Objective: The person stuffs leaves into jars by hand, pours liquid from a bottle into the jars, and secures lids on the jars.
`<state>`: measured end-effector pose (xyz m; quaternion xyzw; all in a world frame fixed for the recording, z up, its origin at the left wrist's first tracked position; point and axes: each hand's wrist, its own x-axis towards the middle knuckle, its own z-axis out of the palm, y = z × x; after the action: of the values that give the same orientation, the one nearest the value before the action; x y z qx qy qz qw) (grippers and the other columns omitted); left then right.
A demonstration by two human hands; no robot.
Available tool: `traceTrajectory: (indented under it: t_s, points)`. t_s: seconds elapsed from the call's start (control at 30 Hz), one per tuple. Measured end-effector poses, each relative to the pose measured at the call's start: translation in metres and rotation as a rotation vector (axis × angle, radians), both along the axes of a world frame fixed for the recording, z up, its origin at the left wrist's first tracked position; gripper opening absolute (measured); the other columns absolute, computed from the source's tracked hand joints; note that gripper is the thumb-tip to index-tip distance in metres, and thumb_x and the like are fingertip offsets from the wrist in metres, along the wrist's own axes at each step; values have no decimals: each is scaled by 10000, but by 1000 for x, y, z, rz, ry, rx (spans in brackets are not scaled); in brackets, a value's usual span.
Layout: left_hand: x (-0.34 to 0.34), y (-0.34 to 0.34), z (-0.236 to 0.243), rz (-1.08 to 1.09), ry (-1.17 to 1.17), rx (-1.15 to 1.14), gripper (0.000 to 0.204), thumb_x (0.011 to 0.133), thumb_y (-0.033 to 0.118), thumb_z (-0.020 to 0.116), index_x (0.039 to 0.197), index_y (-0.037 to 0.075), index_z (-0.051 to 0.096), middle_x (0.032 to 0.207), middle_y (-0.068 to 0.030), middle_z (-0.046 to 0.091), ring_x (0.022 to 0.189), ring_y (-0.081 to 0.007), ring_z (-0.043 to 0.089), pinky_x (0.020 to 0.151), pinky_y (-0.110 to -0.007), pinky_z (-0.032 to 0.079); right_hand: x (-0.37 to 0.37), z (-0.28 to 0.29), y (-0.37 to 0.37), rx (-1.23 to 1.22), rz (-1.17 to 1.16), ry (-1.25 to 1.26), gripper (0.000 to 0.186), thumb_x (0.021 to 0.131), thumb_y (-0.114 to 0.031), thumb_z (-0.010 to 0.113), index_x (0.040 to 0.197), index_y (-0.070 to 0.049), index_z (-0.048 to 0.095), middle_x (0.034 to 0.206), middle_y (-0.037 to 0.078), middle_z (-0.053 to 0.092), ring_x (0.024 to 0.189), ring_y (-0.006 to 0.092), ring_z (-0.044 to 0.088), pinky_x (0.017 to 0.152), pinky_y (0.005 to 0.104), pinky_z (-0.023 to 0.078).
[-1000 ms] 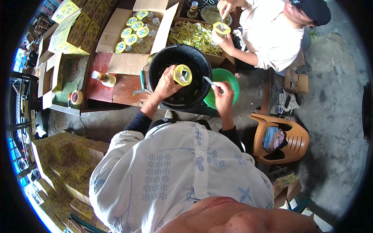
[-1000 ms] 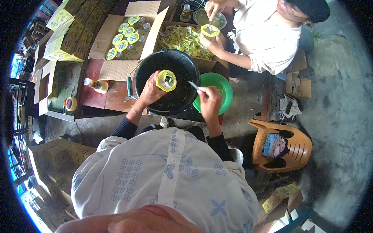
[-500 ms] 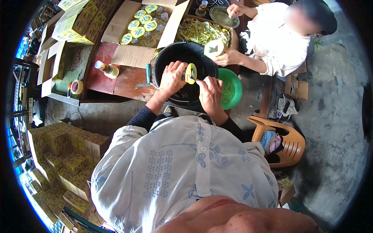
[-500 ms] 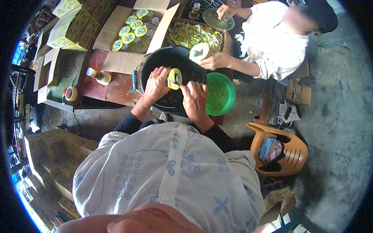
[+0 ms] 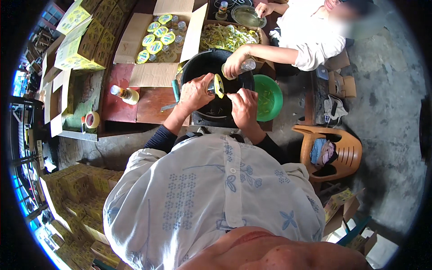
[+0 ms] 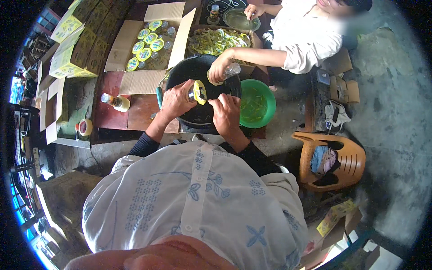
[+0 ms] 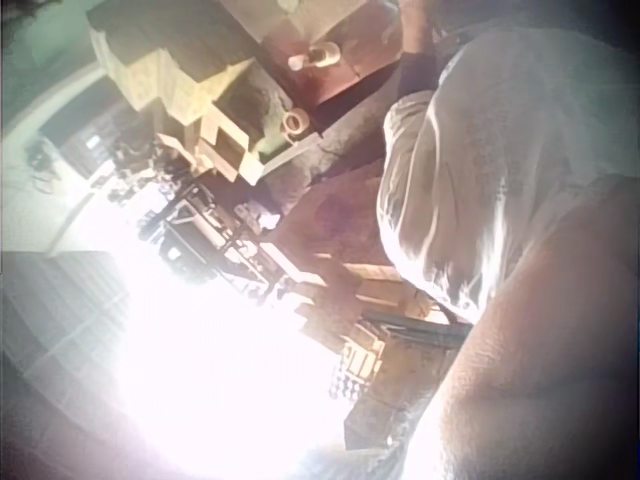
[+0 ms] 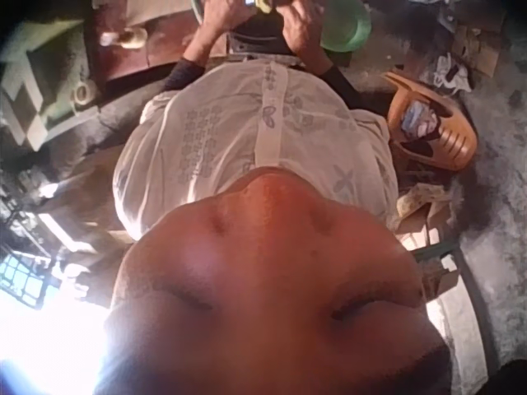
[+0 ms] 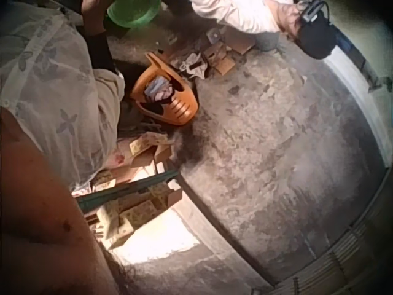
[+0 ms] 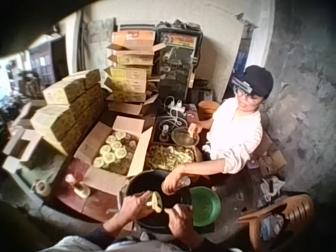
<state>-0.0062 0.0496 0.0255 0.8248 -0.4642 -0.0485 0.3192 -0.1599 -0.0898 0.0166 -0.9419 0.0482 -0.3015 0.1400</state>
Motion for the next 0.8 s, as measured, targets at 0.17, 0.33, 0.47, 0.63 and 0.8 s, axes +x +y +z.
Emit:
traceTrajectory:
  t_s: [0.17,0.33,0.47,0.63,0.8]
  points:
    - [14,4,3,-80,121,82,516,686,216,781,1120,85,534,901,-158,690,862,-397,664,706,-467,532,2,-7,11,-121,-39,-87,129,825,-64,647,947,-105,658,820,32,498,825,207,562,798,401,401]
    - [34,9,-6,-233,397,-14,479,677,145,753,1103,66,550,897,-174,685,861,-404,657,722,-428,514,9,-6,15,-117,-34,-127,145,808,-48,649,943,-99,654,813,34,498,819,219,564,796,401,399]
    - [31,4,-3,-213,236,59,473,690,171,784,1092,75,555,950,-156,689,892,-388,660,731,-437,520,11,2,13,108,-38,-75,192,766,0,667,930,-99,648,809,51,506,827,263,566,781,407,395]
    - [15,0,8,-107,-59,-111,442,709,233,787,1077,126,568,955,-101,678,876,-352,677,723,-441,558,5,11,15,103,-56,-47,166,776,-1,662,909,-97,639,817,60,506,816,255,563,783,405,391]
    - [12,4,11,-85,47,-73,499,702,245,812,1105,114,549,898,-144,689,876,-373,671,720,-465,529,6,4,17,-107,-68,-110,137,800,-48,637,922,-109,641,811,44,486,812,222,559,788,406,391]
